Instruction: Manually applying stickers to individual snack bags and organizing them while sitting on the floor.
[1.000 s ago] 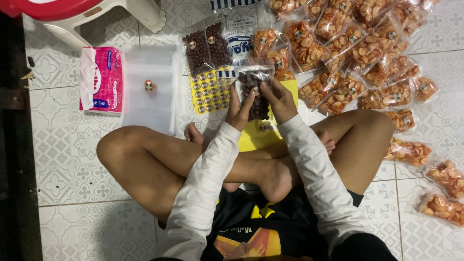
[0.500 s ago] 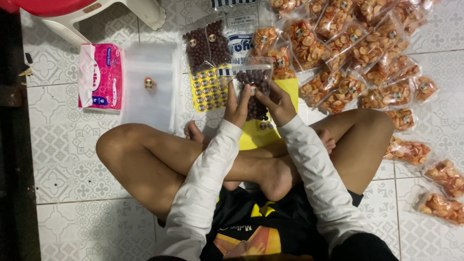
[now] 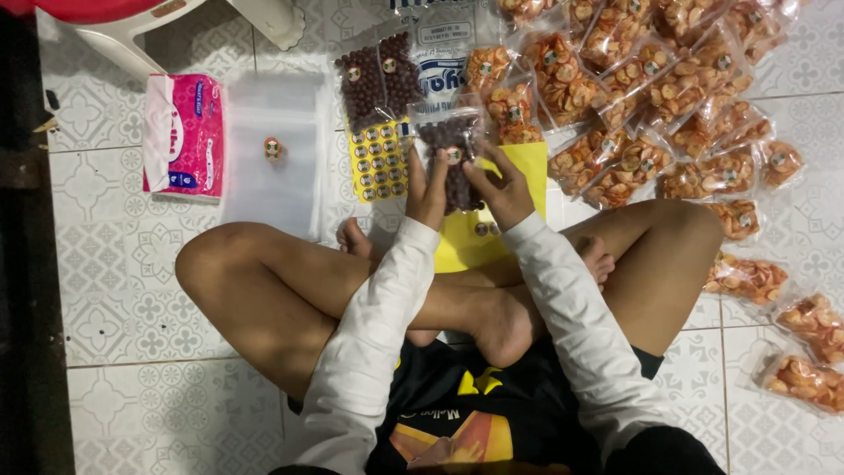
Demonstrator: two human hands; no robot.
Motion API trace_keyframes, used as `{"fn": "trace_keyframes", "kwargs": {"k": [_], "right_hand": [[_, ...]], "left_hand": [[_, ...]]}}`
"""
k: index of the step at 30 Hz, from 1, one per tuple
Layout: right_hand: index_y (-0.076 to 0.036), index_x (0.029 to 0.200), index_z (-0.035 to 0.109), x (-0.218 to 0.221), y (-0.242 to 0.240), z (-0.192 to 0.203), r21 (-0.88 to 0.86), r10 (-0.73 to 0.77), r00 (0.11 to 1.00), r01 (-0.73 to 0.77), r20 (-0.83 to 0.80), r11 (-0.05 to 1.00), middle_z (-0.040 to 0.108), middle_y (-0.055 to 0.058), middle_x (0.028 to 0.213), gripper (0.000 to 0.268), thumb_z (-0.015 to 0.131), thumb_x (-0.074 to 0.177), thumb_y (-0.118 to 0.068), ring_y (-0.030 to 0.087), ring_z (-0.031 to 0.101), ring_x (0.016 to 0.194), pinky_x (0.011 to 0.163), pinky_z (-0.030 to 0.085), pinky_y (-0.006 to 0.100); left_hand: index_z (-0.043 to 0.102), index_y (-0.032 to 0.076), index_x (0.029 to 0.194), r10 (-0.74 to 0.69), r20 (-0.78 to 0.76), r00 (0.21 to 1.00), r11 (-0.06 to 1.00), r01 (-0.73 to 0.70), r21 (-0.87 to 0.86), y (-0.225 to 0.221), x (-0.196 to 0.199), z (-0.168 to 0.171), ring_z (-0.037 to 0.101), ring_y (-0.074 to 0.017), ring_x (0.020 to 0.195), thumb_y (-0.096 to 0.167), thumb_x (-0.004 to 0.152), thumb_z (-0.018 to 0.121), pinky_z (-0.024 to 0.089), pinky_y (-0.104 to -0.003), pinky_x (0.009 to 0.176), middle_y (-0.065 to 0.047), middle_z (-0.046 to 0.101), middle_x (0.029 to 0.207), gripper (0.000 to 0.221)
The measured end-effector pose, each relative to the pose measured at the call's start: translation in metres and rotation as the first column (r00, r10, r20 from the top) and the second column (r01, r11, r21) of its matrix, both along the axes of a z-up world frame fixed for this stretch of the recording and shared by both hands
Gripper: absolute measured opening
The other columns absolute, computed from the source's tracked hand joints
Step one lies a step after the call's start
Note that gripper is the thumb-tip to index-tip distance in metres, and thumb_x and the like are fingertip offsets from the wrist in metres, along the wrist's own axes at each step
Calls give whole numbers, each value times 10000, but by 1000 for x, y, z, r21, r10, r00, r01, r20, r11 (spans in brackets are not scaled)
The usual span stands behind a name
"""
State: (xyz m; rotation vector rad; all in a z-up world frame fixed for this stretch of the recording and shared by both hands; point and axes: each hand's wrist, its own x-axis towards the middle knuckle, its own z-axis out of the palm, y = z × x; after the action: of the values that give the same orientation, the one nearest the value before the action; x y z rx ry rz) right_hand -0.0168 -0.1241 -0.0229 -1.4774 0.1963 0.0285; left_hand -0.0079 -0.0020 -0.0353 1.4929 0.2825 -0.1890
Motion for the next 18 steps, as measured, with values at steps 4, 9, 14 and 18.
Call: {"fn": "trace_keyframes", "kwargs": {"k": [4,9,14,18], "right_hand": [[-129,1427,593,16,9,-23,-26,-45,999,44,-13,999,563,193,1346,480,758,985,-219,353,620,1211,1081,489,538],[-117,1385,619,63,35,-45,70,-99,995,100,-26,992,683,160,1158,493,810,949,-250,252,646,1094,1023,539,411],[-100,1356,603,157,81,-116,-123,-50,998,44,-43,991,712,197,1195,564,815,895,-346,306,692,1110,972,593,446],[-175,1343,547,185,134,-65,-348,-8,987,-48,-158,936,751,107,1222,458,713,925,-260,269,750,1087,942,626,417]], "left_hand": [[313,180,1590,153,-104,983,988,-151,24,9,8,6,317,-365,1497,699,993,423,243,-510,1251,-189,349,1617,798],[398,11,1507,586,112,803,810,-585,-39,39,22,9,438,-394,1422,413,1067,511,334,-514,1206,-275,455,1504,606],[413,33,1495,730,125,672,683,-714,-156,73,22,-17,509,-349,1369,413,1049,469,408,-451,1147,-242,506,1481,589],[442,33,1473,785,90,614,605,-726,-328,75,26,-27,546,-336,1339,381,994,491,465,-428,1100,-213,534,1480,594]]}}
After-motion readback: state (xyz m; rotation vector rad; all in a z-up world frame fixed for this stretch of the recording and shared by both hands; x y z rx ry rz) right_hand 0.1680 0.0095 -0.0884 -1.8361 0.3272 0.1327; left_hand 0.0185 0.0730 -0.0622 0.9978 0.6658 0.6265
